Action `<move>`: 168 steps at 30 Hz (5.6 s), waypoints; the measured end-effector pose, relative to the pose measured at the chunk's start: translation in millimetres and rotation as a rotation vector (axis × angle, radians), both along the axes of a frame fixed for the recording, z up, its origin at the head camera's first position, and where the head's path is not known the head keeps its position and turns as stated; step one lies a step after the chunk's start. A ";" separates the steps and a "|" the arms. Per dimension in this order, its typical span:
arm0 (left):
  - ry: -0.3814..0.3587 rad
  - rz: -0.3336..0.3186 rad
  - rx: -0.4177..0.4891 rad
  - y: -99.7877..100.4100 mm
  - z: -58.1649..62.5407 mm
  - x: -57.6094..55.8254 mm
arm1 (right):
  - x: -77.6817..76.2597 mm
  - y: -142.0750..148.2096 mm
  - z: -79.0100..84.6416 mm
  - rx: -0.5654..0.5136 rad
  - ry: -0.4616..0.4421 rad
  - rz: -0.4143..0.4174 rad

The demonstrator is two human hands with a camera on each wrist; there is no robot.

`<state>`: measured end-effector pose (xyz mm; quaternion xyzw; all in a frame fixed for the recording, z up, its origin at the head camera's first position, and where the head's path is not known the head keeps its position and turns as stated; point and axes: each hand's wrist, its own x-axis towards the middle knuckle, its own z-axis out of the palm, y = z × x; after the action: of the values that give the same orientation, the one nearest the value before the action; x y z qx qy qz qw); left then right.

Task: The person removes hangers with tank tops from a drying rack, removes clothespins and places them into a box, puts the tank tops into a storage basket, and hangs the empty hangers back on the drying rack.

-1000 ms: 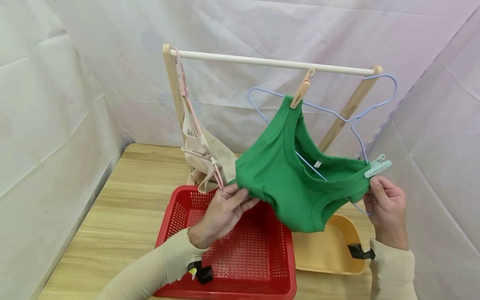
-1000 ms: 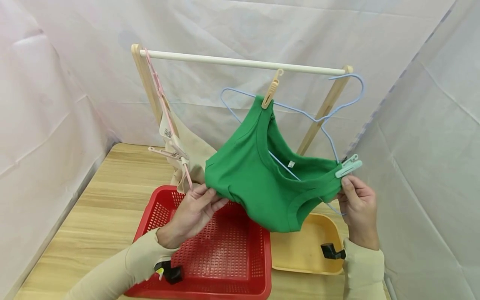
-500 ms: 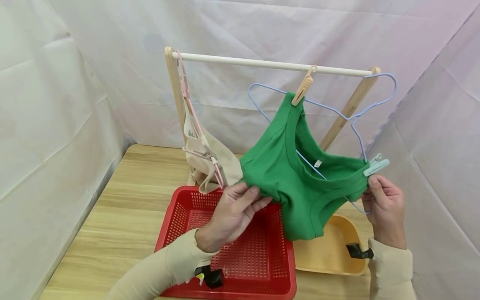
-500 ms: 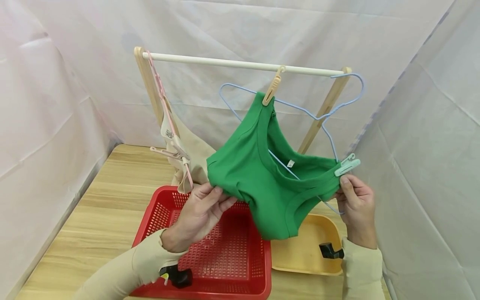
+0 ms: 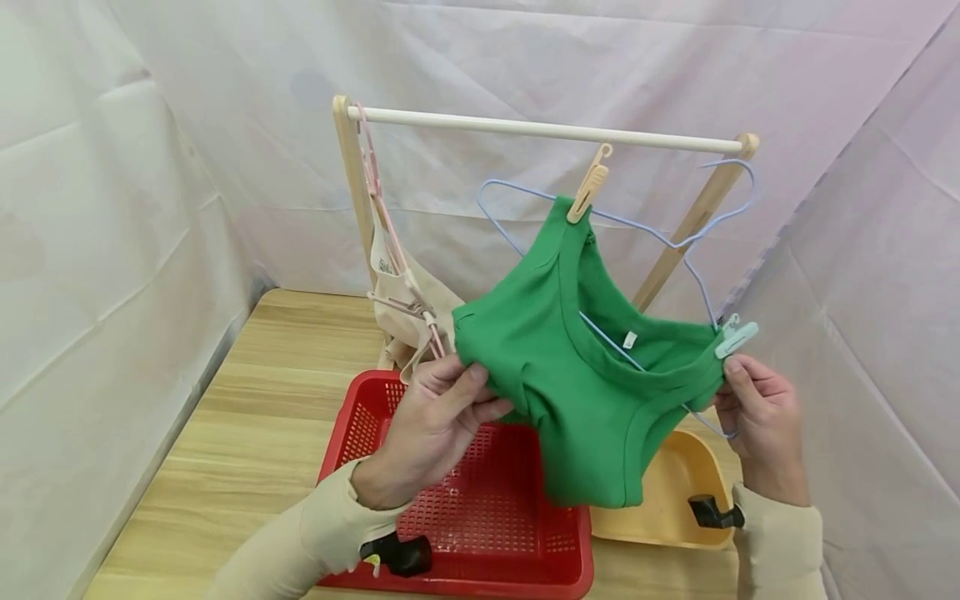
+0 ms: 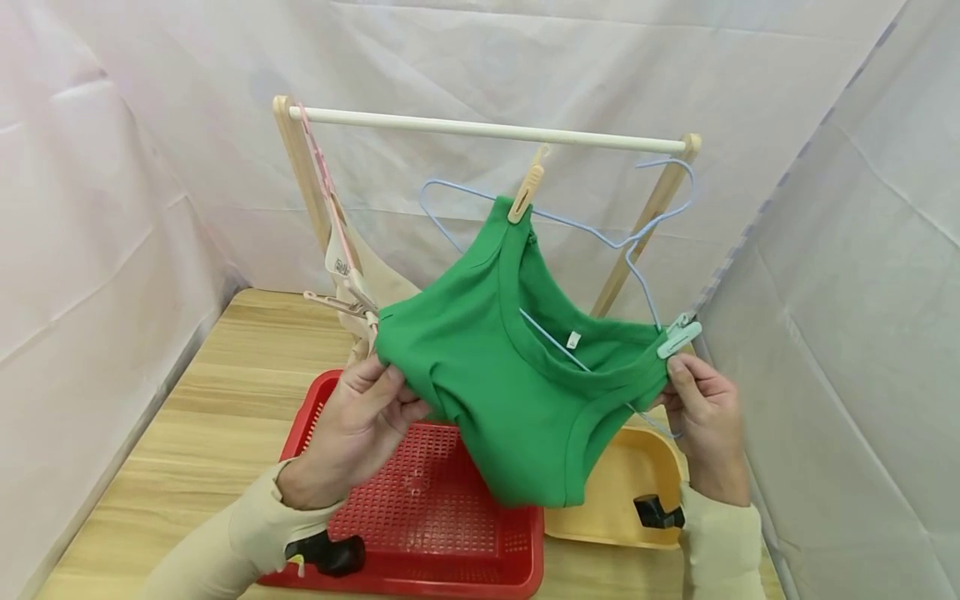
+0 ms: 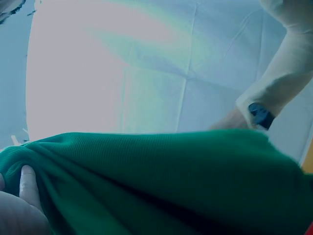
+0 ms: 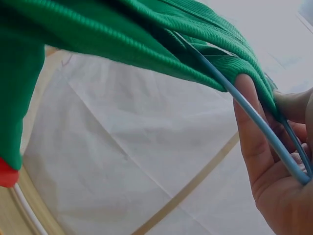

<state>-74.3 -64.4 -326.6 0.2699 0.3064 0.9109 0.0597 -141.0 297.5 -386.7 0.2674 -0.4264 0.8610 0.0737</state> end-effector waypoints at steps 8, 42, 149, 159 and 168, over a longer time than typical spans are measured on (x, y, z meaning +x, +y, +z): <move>-0.010 0.029 -0.064 -14.0 2.6 6.5 | 8.9 -6.2 -8.0 0.062 -0.010 0.032; -0.246 -0.029 -0.583 -59.0 -30.2 17.7 | 33.3 -7.0 -69.2 0.238 -0.173 0.158; -0.500 -0.085 -1.066 -128.0 -117.1 -25.3 | -3.6 -22.6 -114.6 0.847 -0.318 0.114; -0.437 -0.002 -1.085 -111.1 -102.6 -31.0 | -6.0 -21.9 -116.6 0.880 -0.310 0.088; -0.400 0.099 -0.963 -81.5 -89.4 -43.9 | -5.5 -23.1 -114.6 0.917 -0.316 0.055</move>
<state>-118.2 -145.8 -415.9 0.0178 0.6853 0.7024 0.1915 -146.6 274.4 -501.3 0.1494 -0.7607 0.6160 -0.1401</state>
